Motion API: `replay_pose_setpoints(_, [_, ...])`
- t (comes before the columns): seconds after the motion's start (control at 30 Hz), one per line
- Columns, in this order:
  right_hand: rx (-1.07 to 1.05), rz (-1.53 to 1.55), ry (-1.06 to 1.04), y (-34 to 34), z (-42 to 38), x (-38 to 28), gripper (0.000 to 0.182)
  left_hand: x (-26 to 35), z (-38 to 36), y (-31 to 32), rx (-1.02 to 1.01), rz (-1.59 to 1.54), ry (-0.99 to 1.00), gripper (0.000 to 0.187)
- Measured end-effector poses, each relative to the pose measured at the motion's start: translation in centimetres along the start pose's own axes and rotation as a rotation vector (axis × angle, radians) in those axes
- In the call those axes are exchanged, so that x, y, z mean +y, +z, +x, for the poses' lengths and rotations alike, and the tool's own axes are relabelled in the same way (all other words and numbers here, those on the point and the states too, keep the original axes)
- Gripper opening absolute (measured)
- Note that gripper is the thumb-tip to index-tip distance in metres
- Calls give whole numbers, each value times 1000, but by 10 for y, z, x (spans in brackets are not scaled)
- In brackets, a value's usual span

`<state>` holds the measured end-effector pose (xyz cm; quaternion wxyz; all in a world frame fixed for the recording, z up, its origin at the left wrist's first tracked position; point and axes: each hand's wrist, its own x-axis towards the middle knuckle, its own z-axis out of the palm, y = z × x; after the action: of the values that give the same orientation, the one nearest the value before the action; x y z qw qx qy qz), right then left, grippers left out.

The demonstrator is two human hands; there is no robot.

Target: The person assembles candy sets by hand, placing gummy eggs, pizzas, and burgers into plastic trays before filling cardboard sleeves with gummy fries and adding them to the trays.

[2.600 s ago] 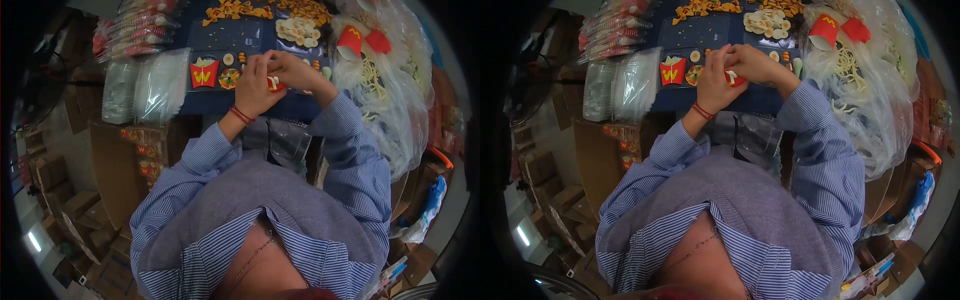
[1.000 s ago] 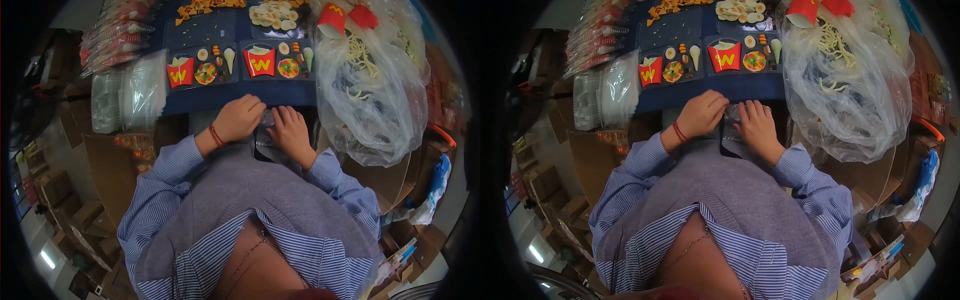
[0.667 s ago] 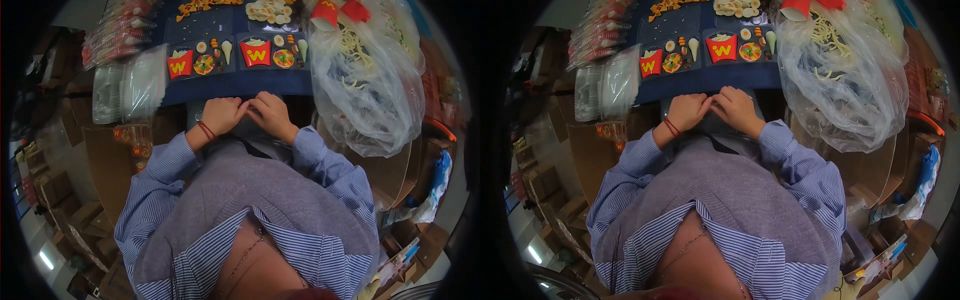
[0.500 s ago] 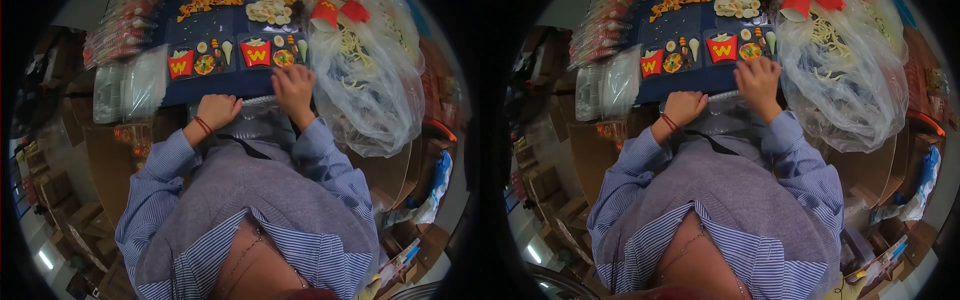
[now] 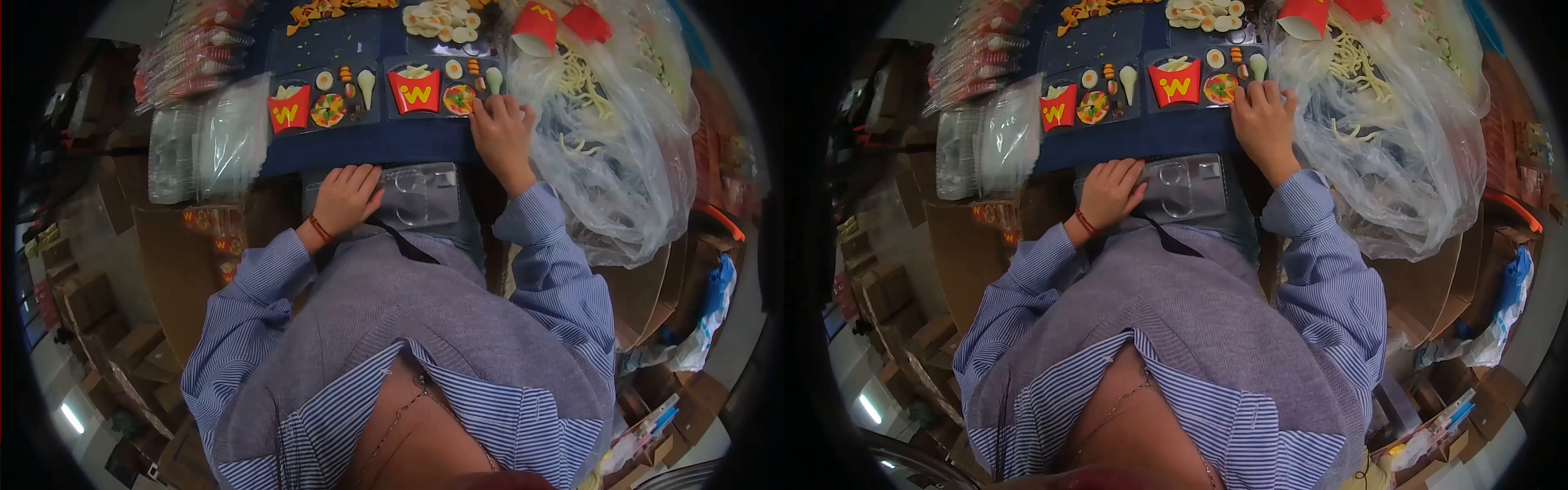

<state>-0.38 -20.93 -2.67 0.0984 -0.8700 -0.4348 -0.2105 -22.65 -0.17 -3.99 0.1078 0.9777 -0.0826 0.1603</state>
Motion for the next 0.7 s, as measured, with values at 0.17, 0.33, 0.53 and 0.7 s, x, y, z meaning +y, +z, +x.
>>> replay_pose_setpoints(0.17, [110,290,-67,-31,1,-26,26,20,2,-18,-102,-201,-129,25])
replay_pose_setpoints(0.33, [-413,534,-208,-32,-27,-101,38,-2,30,-4,-493,-619,-369,17])
replay_pose_setpoints(0.53, [-285,547,-370,-30,-25,-112,23,-20,13,-6,-368,-784,-213,20])
replay_pose_setpoints(0.7, [-347,891,-157,-26,25,-60,11,-41,41,-44,-322,-1167,-496,23])
